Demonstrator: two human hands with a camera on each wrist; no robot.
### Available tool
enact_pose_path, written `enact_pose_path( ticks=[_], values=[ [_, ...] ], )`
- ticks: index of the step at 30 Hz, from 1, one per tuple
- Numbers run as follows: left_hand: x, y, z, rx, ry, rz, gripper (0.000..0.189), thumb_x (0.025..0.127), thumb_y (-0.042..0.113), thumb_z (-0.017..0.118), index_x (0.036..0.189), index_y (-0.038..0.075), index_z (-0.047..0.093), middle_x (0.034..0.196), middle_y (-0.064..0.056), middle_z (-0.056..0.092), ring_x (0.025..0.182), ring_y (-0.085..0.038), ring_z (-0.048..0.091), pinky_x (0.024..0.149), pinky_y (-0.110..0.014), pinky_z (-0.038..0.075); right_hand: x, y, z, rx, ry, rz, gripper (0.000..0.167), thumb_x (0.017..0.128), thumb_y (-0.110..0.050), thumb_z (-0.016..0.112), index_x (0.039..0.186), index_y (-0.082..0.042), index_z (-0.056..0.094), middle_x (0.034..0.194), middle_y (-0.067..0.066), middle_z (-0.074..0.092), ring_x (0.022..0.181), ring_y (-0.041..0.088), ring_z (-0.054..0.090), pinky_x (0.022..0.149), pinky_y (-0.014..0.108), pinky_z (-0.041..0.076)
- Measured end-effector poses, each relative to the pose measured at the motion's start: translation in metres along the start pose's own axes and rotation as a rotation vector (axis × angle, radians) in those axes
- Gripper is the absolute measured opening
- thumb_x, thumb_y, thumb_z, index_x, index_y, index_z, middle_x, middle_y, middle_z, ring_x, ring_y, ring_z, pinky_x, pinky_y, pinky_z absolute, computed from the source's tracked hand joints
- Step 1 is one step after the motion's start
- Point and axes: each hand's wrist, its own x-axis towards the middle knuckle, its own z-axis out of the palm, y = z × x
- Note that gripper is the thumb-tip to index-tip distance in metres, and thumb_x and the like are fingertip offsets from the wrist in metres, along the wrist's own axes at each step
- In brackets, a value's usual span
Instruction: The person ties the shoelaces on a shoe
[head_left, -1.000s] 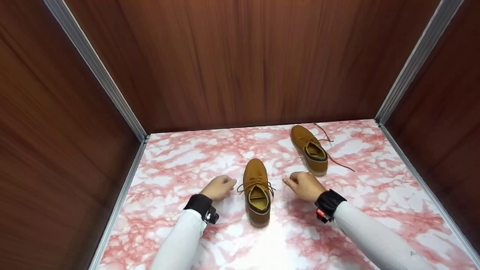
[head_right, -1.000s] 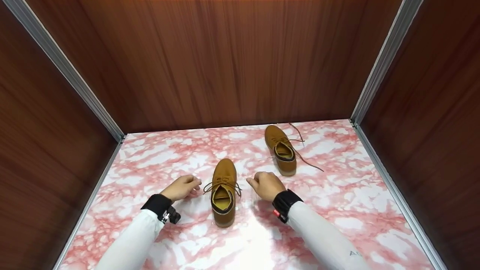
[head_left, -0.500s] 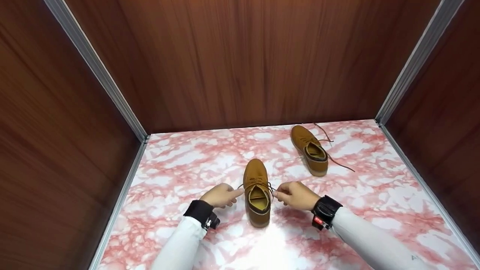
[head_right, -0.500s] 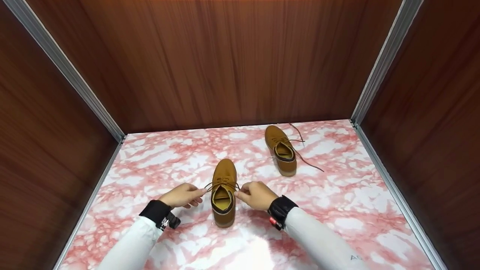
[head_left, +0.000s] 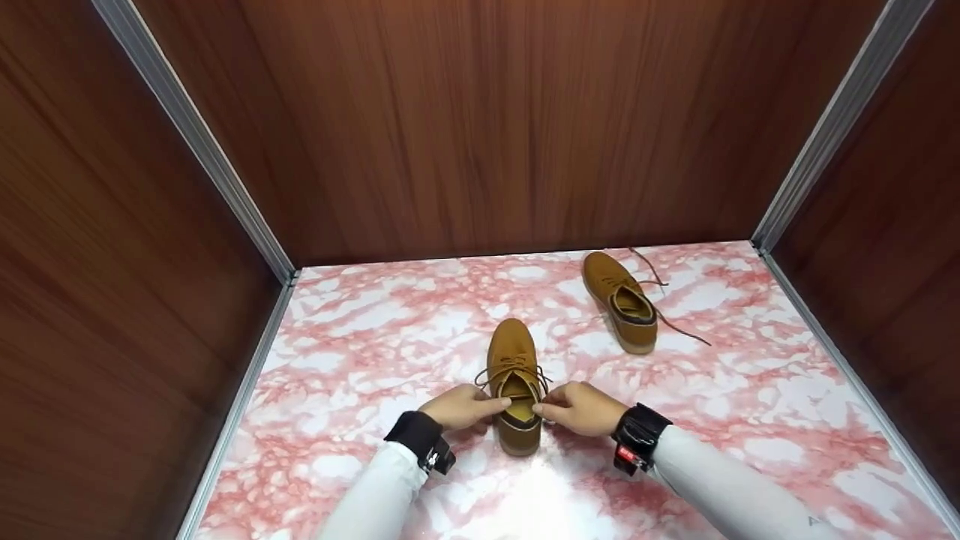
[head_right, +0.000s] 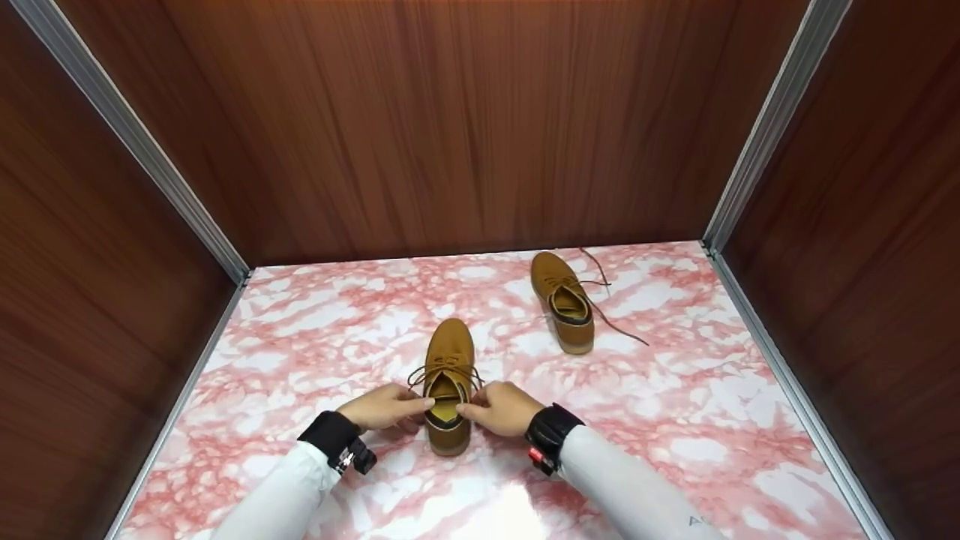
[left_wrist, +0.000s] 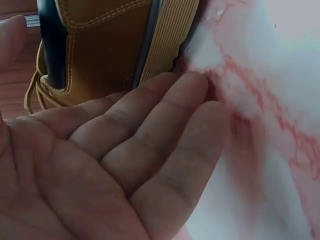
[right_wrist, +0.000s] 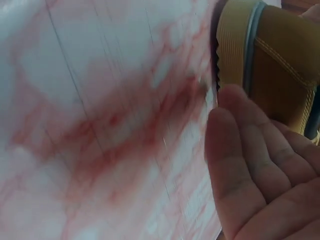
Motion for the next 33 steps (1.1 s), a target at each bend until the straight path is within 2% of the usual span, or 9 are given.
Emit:
enact_pose_path(
  ticks=[4, 9, 12, 16, 22, 28, 31, 33],
  values=[
    [0.002, -0.002, 0.004, -0.037, 0.001, 0.006, 0.054, 0.099, 0.057, 0.063, 0.097, 0.005, 0.076, 0.097, -0.028, 0.077, 0.083, -0.036, 0.076, 0.079, -0.051, 0.062, 0.001, 0.001, 0.004, 0.022, -0.014, 0.015, 0.041, 0.105, -0.046, 0.059, 0.097, -0.011, 0.079, 0.085, 0.016, 0.076, 0.066, 0.008, 0.06, 0.065, 0.026, 0.052],
    [0.002, -0.005, 0.007, -0.048, 0.008, 0.005, 0.044, 0.099, 0.054, 0.064, 0.094, 0.012, 0.075, 0.097, -0.027, 0.077, 0.08, -0.033, 0.074, 0.071, -0.044, 0.062, 0.002, 0.003, 0.01, 0.091, -0.031, 0.038, 0.04, 0.106, -0.046, 0.058, 0.104, -0.011, 0.078, 0.092, 0.015, 0.077, 0.078, 0.023, 0.071, 0.072, 0.029, 0.056],
    [0.003, -0.006, 0.007, -0.022, 0.012, 0.02, 0.042, 0.101, 0.053, 0.062, 0.094, 0.013, 0.074, 0.097, -0.026, 0.077, 0.081, -0.032, 0.073, 0.067, -0.035, 0.058, 0.003, 0.004, 0.013, 0.143, -0.038, 0.035, 0.039, 0.107, -0.043, 0.056, 0.108, -0.009, 0.075, 0.096, 0.016, 0.078, 0.084, 0.031, 0.074, 0.075, 0.035, 0.059],
    [0.003, -0.007, 0.008, -0.008, 0.011, 0.031, 0.04, 0.102, 0.054, 0.06, 0.097, 0.016, 0.072, 0.095, -0.021, 0.076, 0.079, -0.027, 0.069, 0.065, -0.028, 0.051, 0.004, 0.005, 0.018, 0.171, -0.038, 0.032, 0.035, 0.109, -0.038, 0.053, 0.107, -0.008, 0.071, 0.096, 0.018, 0.076, 0.084, 0.031, 0.074, 0.073, 0.038, 0.061],
    [0.001, -0.007, 0.008, -0.028, 0.014, 0.046, 0.039, 0.102, 0.052, 0.061, 0.093, 0.015, 0.071, 0.084, -0.014, 0.069, 0.068, -0.021, 0.06, 0.059, -0.027, 0.048, 0.003, 0.002, 0.022, 0.17, -0.018, 0.038, 0.036, 0.109, -0.039, 0.052, 0.108, -0.008, 0.07, 0.093, 0.018, 0.075, 0.083, 0.03, 0.073, 0.069, 0.032, 0.058],
    [0.0, -0.009, 0.005, -0.046, 0.019, 0.059, 0.042, 0.102, 0.05, 0.062, 0.093, 0.01, 0.073, 0.077, -0.007, 0.063, 0.064, -0.018, 0.056, 0.057, -0.025, 0.045, 0.003, -0.002, 0.024, 0.201, -0.007, 0.026, 0.039, 0.109, -0.038, 0.051, 0.118, -0.005, 0.07, 0.096, 0.016, 0.078, 0.089, 0.033, 0.075, 0.076, 0.034, 0.06],
    [-0.001, -0.01, 0.004, -0.073, 0.033, 0.048, 0.04, 0.102, 0.05, 0.062, 0.098, 0.012, 0.074, 0.083, -0.01, 0.067, 0.067, -0.019, 0.059, 0.06, -0.03, 0.051, 0.007, -0.005, 0.025, 0.224, -0.006, 0.038, 0.04, 0.11, -0.038, 0.051, 0.124, -0.005, 0.069, 0.101, 0.014, 0.078, 0.092, 0.034, 0.076, 0.081, 0.04, 0.062],
    [-0.001, -0.012, 0.003, -0.095, 0.051, 0.045, 0.037, 0.102, 0.048, 0.062, 0.104, 0.013, 0.073, 0.09, -0.014, 0.071, 0.073, -0.024, 0.065, 0.065, -0.038, 0.058, 0.01, -0.007, 0.027, 0.227, 0.002, 0.038, 0.04, 0.11, -0.036, 0.051, 0.127, -0.004, 0.069, 0.106, 0.013, 0.078, 0.093, 0.033, 0.076, 0.084, 0.043, 0.062]
  ],
)
